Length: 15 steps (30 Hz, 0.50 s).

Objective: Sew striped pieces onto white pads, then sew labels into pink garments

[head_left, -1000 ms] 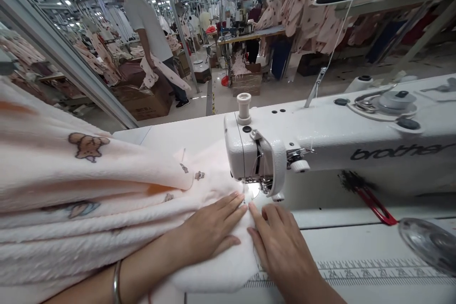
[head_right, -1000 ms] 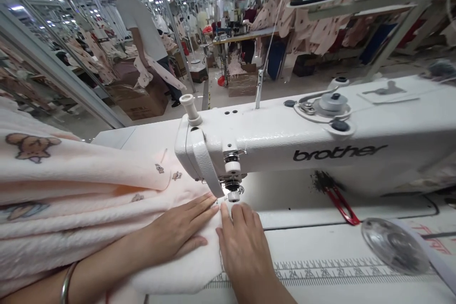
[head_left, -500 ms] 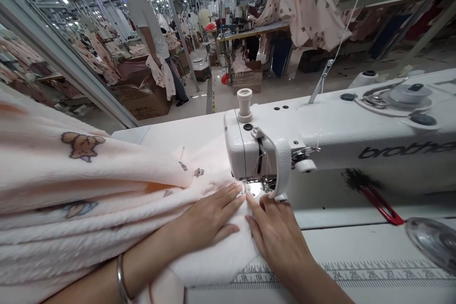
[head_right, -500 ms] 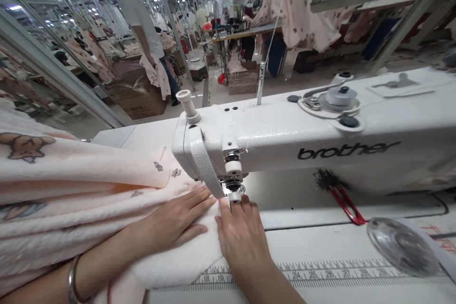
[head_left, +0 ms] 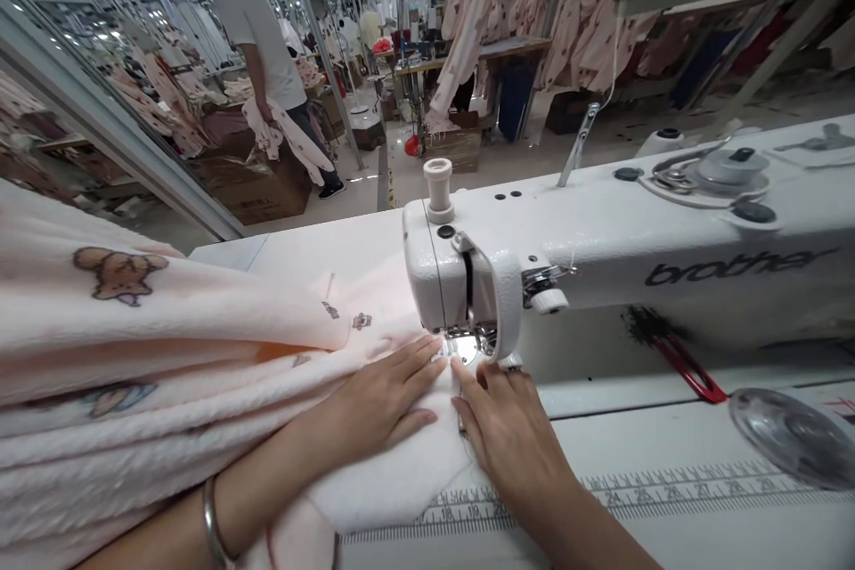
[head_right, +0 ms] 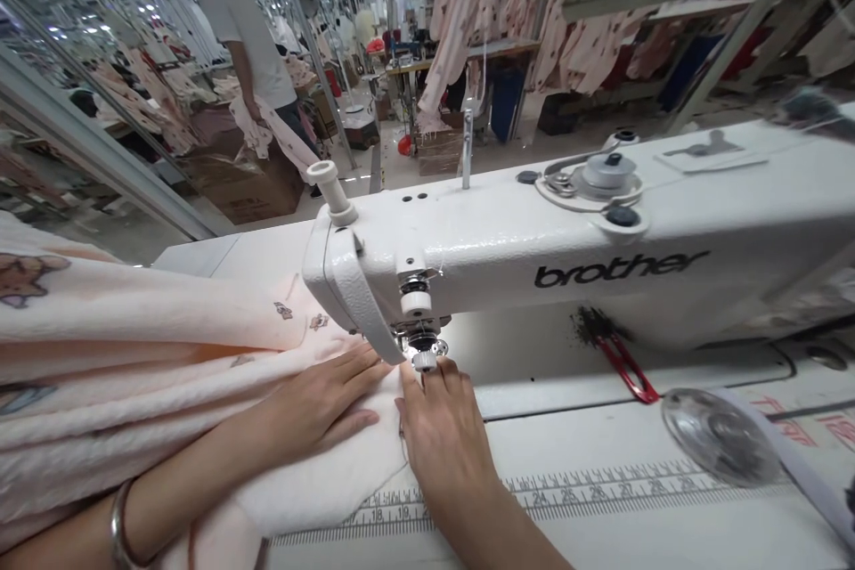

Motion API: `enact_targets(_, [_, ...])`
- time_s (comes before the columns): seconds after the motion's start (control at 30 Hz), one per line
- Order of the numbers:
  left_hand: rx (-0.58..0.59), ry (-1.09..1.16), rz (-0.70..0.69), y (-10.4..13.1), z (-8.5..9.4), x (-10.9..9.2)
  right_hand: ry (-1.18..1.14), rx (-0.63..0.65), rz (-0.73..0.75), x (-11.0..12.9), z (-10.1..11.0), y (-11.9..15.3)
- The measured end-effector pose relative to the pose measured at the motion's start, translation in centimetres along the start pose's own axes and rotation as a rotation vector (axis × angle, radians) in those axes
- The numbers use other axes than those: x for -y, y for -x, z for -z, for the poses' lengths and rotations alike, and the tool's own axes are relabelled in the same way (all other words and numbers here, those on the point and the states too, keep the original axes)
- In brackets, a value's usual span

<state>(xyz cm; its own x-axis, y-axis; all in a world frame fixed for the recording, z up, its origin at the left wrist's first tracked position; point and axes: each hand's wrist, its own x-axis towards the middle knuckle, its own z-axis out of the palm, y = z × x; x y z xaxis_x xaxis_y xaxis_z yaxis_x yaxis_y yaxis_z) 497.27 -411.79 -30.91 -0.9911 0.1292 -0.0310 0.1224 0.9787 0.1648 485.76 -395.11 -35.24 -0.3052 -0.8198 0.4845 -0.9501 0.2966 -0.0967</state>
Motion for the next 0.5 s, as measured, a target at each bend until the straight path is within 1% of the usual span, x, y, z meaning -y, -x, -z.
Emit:
enact_targets(0.1, [-0.025, 0.012, 0.013, -0.3, 0.1, 0.3, -0.003, 0.009, -0.015, -0.1, -0.2, -0.2])
enact_targets(0.33, [-0.032, 0.049, 0.038, -1.3, 0.2, 0.8, -0.038, 0.034, -0.062, 0.2, -0.4, 0.0])
enact_targets(0.5, [-0.080, 0.027, 0.030, -1.2, 0.0, 0.7, -0.092, 0.019, -0.046, 0.5, 0.1, 0.3])
